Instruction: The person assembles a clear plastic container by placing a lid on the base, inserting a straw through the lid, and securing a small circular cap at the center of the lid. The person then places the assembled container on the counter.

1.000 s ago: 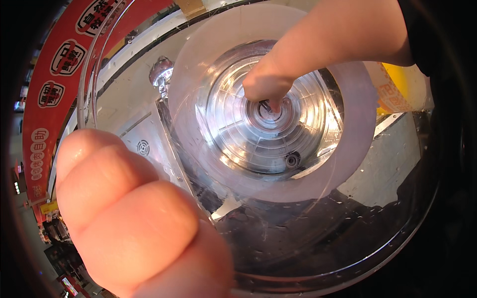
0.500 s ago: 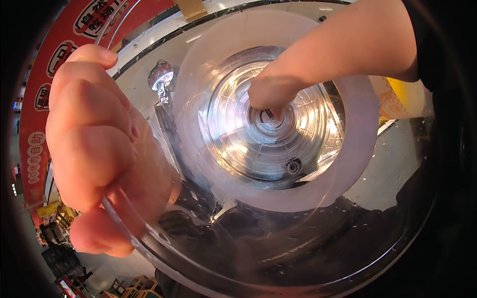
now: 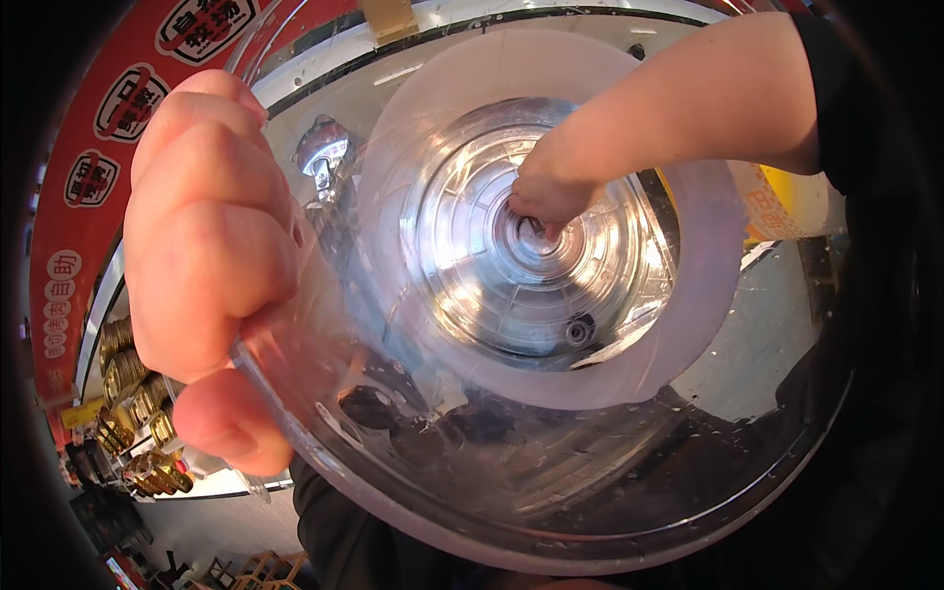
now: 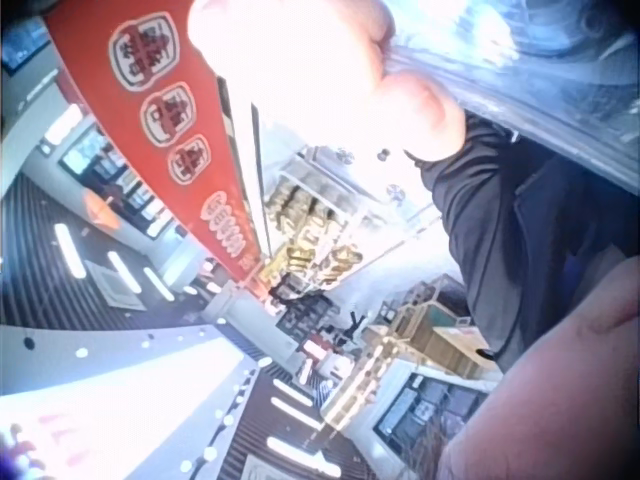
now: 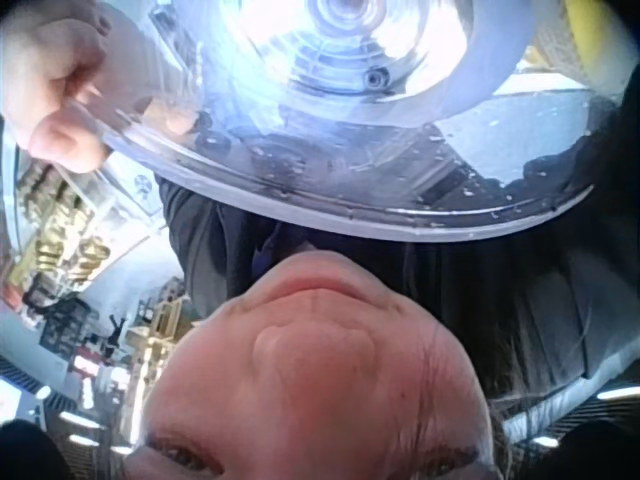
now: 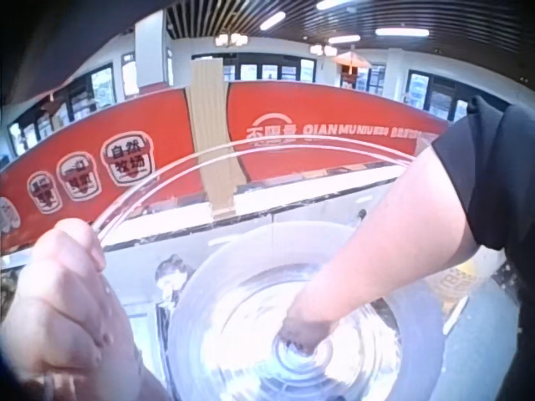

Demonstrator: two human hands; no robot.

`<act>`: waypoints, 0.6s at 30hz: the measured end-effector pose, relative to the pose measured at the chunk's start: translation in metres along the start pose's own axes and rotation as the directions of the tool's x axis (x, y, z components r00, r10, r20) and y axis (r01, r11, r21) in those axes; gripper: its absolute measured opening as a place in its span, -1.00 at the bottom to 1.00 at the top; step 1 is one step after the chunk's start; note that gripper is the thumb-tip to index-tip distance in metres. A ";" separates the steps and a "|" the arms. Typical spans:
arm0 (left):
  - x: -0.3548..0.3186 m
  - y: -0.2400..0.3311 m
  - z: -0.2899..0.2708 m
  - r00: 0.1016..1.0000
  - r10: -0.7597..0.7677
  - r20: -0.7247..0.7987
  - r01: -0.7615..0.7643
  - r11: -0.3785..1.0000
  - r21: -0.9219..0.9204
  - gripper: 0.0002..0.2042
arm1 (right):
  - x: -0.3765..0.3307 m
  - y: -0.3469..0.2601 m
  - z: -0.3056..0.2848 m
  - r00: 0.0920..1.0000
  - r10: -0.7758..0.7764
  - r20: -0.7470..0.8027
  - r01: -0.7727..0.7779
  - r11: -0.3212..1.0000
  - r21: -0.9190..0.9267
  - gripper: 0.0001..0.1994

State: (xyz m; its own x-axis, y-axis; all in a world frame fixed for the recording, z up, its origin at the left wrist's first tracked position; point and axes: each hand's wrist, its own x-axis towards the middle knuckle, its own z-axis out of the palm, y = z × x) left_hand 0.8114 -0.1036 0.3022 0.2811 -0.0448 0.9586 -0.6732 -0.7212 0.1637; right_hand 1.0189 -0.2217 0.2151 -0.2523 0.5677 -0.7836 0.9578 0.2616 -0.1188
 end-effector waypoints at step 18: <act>0.009 -0.010 -0.012 0.985 0.014 0.169 -0.001 0.997 -0.072 -0.50 | 0.016 0.014 -0.007 0.980 -0.080 0.184 0.076 0.997 0.031 -0.63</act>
State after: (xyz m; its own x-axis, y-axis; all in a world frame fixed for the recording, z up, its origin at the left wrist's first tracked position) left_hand 0.8126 -0.0881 0.3116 0.3837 -0.1711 0.9075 -0.7209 -0.6696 0.1786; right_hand 1.0275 -0.2034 0.2048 -0.2988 0.3913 -0.8704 0.9398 0.2794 -0.1970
